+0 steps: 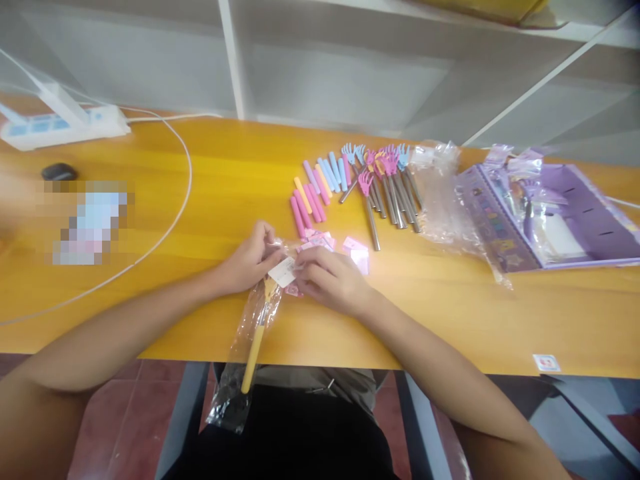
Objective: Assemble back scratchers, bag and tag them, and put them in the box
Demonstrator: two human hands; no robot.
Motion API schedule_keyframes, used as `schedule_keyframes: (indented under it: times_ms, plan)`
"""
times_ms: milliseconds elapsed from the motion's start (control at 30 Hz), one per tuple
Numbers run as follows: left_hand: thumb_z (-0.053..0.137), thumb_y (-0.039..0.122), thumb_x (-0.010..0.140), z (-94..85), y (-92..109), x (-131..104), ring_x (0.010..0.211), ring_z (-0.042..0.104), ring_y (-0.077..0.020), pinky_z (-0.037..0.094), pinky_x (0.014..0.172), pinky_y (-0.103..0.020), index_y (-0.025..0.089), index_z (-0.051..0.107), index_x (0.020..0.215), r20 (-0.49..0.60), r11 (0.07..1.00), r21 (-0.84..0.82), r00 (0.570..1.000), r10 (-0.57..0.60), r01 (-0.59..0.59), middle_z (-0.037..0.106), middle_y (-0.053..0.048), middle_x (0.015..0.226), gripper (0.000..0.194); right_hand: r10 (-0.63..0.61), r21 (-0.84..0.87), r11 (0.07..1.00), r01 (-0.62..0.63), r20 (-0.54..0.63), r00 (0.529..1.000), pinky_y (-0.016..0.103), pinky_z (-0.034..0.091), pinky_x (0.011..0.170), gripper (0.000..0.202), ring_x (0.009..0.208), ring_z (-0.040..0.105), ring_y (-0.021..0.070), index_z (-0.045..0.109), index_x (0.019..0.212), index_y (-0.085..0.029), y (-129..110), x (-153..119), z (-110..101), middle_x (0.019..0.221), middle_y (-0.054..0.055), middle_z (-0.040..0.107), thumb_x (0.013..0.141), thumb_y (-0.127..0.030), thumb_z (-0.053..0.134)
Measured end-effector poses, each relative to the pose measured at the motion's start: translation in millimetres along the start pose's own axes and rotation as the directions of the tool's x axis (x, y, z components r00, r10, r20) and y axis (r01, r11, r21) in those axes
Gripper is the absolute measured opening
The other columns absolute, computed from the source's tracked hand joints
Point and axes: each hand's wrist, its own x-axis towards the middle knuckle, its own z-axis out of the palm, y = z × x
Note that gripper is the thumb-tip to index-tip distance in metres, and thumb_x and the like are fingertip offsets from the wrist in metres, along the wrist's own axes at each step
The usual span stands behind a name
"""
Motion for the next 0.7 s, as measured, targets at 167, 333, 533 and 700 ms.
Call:
schedule_keyframes:
  times_ms: [167, 333, 533, 700]
  plan:
    - [0.070, 0.032, 0.104, 2.4, -1, -1, 0.077, 0.062, -0.0155, 0.050, 0.071, -0.029, 0.028, 0.032, 0.111, 0.007, 0.999, -0.026, 1.000, 0.025, -0.025, 0.063, 0.001, 0.094, 0.039, 0.098, -0.046, 0.994, -0.099, -0.025, 0.995, 0.028, 0.052, 0.060, 0.017, 0.086, 0.075, 0.0150, 0.058, 0.100, -0.024, 9, -3, 5, 0.133, 0.010, 0.079, 0.101, -0.009, 0.066]
    - [0.063, 0.030, 0.110, 6.4, -6, -2, 0.080, 0.067, -0.0155, 0.053, 0.075, -0.029, 0.029, 0.027, 0.114, 0.093, 0.994, -0.024, 0.990, 0.109, -0.107, 0.067, 0.002, 0.094, 0.036, 0.301, 0.142, 0.946, -0.292, -0.044, 0.953, 0.031, 0.059, 0.063, 0.019, 0.091, 0.080, 0.0186, 0.057, 0.096, -0.027, 11, -3, 2, 0.121, 0.007, 0.084, 0.101, -0.013, 0.068]
    - [0.057, 0.025, 0.112, 5.1, -7, 0, 0.106, 0.075, -0.0210, 0.060, 0.098, -0.041, 0.027, 0.047, 0.126, 0.112, 0.956, 0.079, 0.956, 0.272, -0.282, 0.071, -0.007, 0.115, 0.016, 0.521, 0.253, 0.835, -0.488, -0.085, 0.849, 0.032, 0.064, 0.067, 0.024, 0.087, 0.081, 0.0174, 0.054, 0.090, -0.028, 9, 0, 0, 0.112, 0.006, 0.085, 0.104, -0.025, 0.072]
    - [0.054, 0.018, 0.112, 0.2, 12, 8, 0.129, 0.071, -0.0263, 0.054, 0.118, -0.050, 0.027, 0.070, 0.127, 0.232, 0.904, 0.167, 0.907, 0.352, -0.394, 0.075, -0.010, 0.132, 0.024, 0.577, 0.357, 0.788, -0.501, -0.144, 0.804, 0.028, 0.062, 0.063, 0.025, 0.082, 0.080, 0.0157, 0.054, 0.088, -0.027, 8, 1, 1, 0.099, 0.002, 0.083, 0.104, -0.024, 0.073]
